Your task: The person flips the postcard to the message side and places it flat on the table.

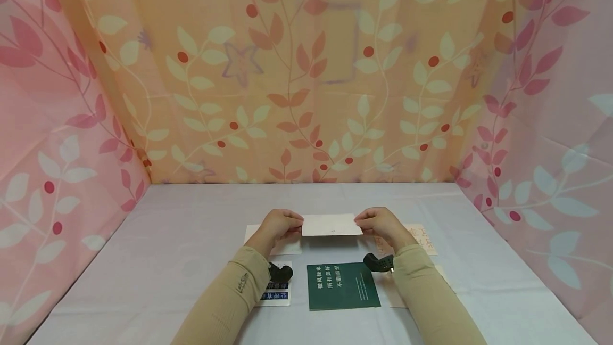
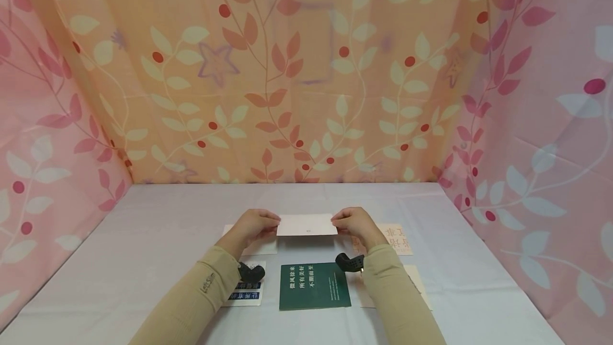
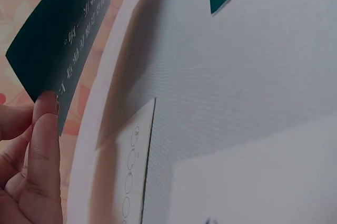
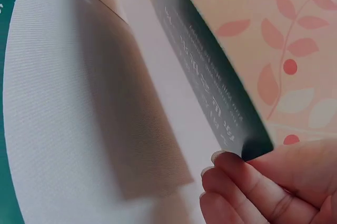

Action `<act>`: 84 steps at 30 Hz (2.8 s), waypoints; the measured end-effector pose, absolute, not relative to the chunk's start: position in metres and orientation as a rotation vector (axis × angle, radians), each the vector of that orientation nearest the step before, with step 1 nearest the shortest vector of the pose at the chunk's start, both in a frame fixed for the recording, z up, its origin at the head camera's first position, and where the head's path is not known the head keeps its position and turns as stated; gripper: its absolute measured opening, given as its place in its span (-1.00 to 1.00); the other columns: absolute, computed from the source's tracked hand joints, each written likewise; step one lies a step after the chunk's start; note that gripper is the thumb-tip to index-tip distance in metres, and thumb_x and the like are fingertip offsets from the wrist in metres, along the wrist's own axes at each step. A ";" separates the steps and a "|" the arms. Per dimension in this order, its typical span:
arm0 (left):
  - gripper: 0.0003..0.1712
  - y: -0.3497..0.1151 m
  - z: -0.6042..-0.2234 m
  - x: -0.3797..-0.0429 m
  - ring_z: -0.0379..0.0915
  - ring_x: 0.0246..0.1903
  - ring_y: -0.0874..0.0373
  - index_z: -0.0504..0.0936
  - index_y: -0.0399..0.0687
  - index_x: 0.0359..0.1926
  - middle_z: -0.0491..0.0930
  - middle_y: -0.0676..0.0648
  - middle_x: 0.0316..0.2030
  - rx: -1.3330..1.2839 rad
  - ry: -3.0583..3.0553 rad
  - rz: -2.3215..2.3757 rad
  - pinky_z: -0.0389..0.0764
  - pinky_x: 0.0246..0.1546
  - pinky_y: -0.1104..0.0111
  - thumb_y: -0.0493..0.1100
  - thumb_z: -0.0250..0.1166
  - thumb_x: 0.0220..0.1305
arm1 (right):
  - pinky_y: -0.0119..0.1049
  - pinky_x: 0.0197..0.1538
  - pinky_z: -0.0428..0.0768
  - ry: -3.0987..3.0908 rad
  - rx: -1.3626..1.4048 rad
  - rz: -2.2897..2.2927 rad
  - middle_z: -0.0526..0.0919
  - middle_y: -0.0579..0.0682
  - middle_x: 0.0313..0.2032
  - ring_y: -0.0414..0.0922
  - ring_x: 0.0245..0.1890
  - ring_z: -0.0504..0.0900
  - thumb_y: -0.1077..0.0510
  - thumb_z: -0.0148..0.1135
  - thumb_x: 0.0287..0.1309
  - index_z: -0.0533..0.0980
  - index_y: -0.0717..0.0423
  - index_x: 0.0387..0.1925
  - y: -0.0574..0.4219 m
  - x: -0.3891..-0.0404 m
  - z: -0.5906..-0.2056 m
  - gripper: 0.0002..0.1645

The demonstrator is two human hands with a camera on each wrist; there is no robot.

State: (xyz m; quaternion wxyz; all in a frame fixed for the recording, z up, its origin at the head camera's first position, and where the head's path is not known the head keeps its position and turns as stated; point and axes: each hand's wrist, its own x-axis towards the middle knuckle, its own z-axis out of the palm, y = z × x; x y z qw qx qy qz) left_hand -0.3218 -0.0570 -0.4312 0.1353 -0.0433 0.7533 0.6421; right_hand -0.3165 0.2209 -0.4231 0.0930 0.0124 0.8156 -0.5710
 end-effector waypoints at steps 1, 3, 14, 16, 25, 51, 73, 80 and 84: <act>-0.89 -0.057 -0.431 -0.322 0.55 -0.47 0.16 0.64 -0.25 -0.30 0.62 -0.11 -0.44 -0.125 2.190 1.858 0.61 -0.38 0.35 -0.31 0.25 0.14 | -0.29 -0.28 0.61 2.427 0.041 -1.689 0.61 0.07 -0.32 -0.16 -0.41 0.56 0.33 0.24 0.03 0.59 0.31 -0.32 0.221 -0.316 -0.423 -0.87; -0.90 -0.057 -0.432 -0.322 0.56 -0.46 0.15 0.63 -0.24 -0.31 0.61 -0.12 -0.43 -0.133 2.197 1.859 0.61 -0.38 0.36 -0.31 0.24 0.14 | -0.31 -0.28 0.61 2.436 0.065 -1.674 0.61 0.07 -0.31 -0.16 -0.40 0.56 0.33 0.25 0.03 0.59 0.29 -0.31 0.220 -0.317 -0.424 -0.86; -0.89 -0.054 -0.432 -0.319 0.55 -0.49 0.16 0.57 -0.25 -0.32 0.59 -0.14 -0.41 -0.187 2.200 1.866 0.62 -0.39 0.35 -0.36 0.28 0.07 | -0.29 -0.27 0.61 2.482 0.145 -1.618 0.60 0.08 -0.33 -0.10 -0.40 0.55 0.32 0.25 0.04 0.58 0.23 -0.32 0.217 -0.318 -0.425 -0.88; -0.90 -0.054 -0.431 -0.318 0.54 -0.49 0.16 0.57 -0.26 -0.31 0.59 -0.14 -0.41 -0.194 2.207 1.862 0.62 -0.38 0.35 -0.35 0.27 0.09 | -0.27 -0.28 0.61 2.488 0.135 -1.612 0.60 0.09 -0.34 -0.09 -0.41 0.55 0.32 0.24 0.04 0.57 0.25 -0.31 0.217 -0.318 -0.424 -0.88; -0.92 -0.052 -0.434 -0.319 0.53 -0.53 0.20 0.61 -0.28 -0.35 0.59 -0.11 -0.48 -0.197 2.260 1.819 0.62 -0.39 0.36 -0.36 0.28 0.07 | -0.30 -0.35 0.59 2.494 0.108 -1.631 0.57 0.08 -0.39 -0.12 -0.46 0.53 0.36 0.24 0.01 0.54 0.30 -0.32 0.216 -0.318 -0.427 -0.87; -0.87 -0.049 -0.437 -0.316 0.55 -0.56 0.21 0.60 -0.34 -0.32 0.62 -0.14 -0.50 -0.257 2.201 1.751 0.58 -0.53 0.46 -0.33 0.18 0.15 | -0.31 -0.34 0.61 2.382 0.309 -1.636 0.58 0.08 -0.39 -0.15 -0.50 0.56 0.41 0.24 -0.03 0.52 0.35 -0.28 0.214 -0.316 -0.437 -0.81; -0.85 -0.049 -0.435 -0.314 0.57 -0.55 0.19 0.58 -0.34 -0.30 0.64 -0.15 -0.51 -0.212 2.215 1.678 0.61 -0.47 0.44 -0.31 0.14 0.19 | -0.32 -0.39 0.59 2.397 0.326 -1.560 0.59 0.06 -0.53 -0.14 -0.54 0.55 0.34 0.26 -0.01 0.54 0.31 -0.36 0.213 -0.316 -0.436 -0.88; -0.85 -0.049 -0.434 -0.313 0.59 -0.56 0.20 0.57 -0.35 -0.28 0.63 -0.14 -0.51 -0.190 2.220 1.675 0.60 -0.50 0.45 -0.32 0.13 0.19 | -0.31 -0.38 0.59 2.387 0.344 -1.572 0.58 0.08 -0.50 -0.11 -0.52 0.54 0.33 0.26 0.00 0.54 0.30 -0.36 0.214 -0.315 -0.437 -0.88; -0.84 -0.049 -0.434 -0.312 0.60 -0.55 0.19 0.58 -0.35 -0.28 0.64 -0.14 -0.51 -0.185 2.230 1.661 0.60 -0.51 0.45 -0.31 0.13 0.20 | -0.32 -0.39 0.58 2.383 0.355 -1.562 0.59 0.08 -0.50 -0.11 -0.51 0.54 0.32 0.26 -0.01 0.55 0.28 -0.38 0.214 -0.314 -0.435 -0.91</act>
